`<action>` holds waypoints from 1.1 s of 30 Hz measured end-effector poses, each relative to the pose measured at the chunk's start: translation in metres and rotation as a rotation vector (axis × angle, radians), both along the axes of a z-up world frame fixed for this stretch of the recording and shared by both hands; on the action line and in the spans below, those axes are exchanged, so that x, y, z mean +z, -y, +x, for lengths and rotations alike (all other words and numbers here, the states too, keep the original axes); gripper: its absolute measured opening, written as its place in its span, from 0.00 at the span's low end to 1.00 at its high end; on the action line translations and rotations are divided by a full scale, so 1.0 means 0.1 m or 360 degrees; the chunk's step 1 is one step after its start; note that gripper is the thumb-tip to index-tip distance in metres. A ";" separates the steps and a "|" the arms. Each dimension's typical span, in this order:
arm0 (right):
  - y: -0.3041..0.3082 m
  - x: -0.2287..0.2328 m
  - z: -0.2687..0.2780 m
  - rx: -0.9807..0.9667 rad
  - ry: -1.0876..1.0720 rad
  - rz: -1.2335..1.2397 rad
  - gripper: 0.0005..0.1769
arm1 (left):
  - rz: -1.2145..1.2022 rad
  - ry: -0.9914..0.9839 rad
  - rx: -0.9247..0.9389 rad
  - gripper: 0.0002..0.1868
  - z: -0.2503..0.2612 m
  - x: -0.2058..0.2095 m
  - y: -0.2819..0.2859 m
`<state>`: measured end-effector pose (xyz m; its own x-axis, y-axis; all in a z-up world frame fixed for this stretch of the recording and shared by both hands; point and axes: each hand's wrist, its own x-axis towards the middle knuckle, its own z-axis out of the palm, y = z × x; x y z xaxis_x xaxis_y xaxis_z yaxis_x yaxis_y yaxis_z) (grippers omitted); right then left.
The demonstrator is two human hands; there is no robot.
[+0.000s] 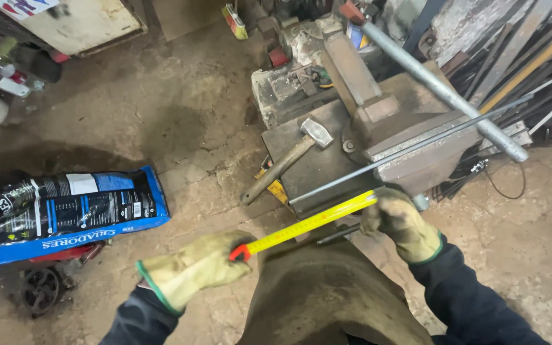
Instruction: Bending a metal rod in a workshop using a vice and a lever pipe after measuring.
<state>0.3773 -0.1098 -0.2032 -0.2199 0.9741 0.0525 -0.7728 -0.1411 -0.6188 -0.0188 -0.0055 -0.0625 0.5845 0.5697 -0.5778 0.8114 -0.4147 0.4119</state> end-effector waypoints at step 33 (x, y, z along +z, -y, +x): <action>0.04 -0.41 -0.14 0.0579 0.2179 -0.0200 0.24 | 0.0164 -0.0128 0.0011 0.28 0.80 0.52 -0.21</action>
<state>0.3629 -0.1140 -0.2437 -0.2608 0.8352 -0.4841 0.5071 -0.3082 -0.8049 0.0616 0.0154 -0.0107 0.5344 0.6322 -0.5610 0.8431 -0.4457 0.3009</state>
